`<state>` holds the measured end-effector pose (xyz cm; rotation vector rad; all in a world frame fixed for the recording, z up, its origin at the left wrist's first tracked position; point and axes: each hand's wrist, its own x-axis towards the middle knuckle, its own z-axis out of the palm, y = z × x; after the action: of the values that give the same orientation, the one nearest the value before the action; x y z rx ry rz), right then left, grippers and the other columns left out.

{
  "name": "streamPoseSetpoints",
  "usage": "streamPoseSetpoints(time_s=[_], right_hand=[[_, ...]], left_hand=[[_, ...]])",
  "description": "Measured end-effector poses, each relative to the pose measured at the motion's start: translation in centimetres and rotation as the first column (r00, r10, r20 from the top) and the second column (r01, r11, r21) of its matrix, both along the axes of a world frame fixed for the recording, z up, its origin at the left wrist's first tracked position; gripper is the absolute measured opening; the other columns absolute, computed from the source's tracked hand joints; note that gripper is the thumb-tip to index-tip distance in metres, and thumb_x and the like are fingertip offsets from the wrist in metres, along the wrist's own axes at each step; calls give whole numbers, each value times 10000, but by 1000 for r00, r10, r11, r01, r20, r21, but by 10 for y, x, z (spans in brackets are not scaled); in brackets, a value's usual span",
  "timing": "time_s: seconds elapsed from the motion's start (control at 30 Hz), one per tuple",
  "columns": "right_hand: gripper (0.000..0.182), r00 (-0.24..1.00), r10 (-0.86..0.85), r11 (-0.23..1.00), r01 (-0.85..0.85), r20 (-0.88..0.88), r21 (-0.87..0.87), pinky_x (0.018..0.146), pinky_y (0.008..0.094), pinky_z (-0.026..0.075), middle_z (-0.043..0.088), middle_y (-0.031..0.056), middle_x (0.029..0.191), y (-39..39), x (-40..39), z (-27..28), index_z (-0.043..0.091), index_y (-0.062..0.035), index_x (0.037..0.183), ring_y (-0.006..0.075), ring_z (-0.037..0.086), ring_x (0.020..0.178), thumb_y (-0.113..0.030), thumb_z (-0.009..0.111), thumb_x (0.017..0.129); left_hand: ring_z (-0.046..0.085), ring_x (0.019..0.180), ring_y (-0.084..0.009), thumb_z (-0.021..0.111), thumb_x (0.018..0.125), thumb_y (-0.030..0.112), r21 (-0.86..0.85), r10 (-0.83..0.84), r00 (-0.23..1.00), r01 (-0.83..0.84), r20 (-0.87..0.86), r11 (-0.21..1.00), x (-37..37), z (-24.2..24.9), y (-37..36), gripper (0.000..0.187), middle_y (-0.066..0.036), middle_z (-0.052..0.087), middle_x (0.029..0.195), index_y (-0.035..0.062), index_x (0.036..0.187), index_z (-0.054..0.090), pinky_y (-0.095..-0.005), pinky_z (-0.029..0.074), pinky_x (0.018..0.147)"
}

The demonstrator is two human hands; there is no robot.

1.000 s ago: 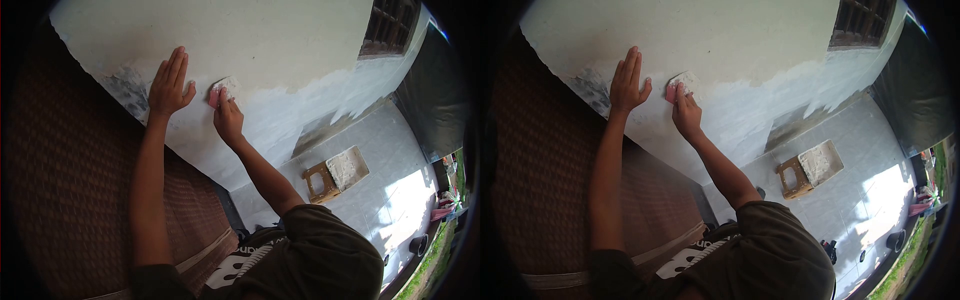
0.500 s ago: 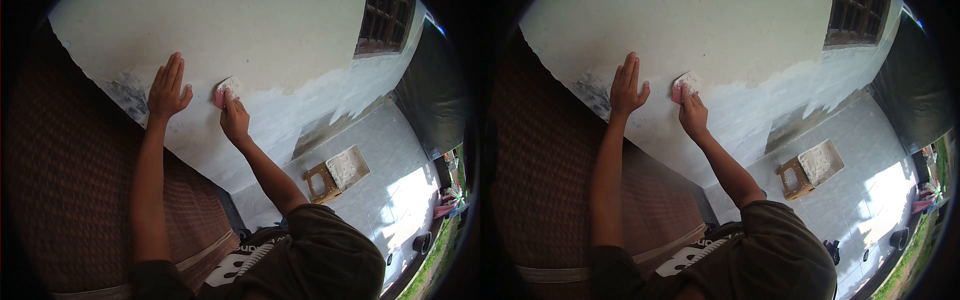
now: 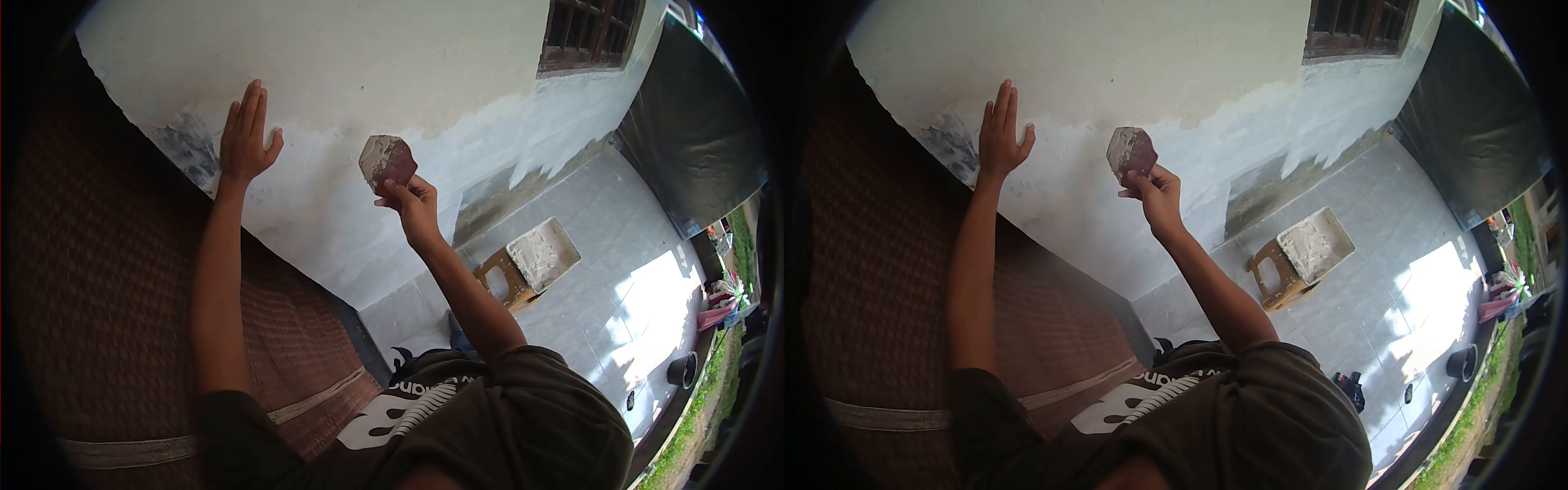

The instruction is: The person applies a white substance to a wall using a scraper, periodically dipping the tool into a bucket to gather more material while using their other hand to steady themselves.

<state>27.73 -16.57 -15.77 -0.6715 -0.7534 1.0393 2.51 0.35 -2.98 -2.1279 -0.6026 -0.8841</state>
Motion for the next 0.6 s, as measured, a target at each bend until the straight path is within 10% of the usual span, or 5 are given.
streamPoseSetpoints(time_s=[0.6], right_hand=[[131,974,-224,969,219,-34,-115,814,309,529,729,25,1028,-30,210,-41,717,-75,1066,127,683,931,-147,659,973]], left_hand=[[363,1469,-296,591,905,247,-277,-275,954,298,120,914,249,-90,-51,693,-166,338,1603,-27,1504,375,-475,302,1191]])
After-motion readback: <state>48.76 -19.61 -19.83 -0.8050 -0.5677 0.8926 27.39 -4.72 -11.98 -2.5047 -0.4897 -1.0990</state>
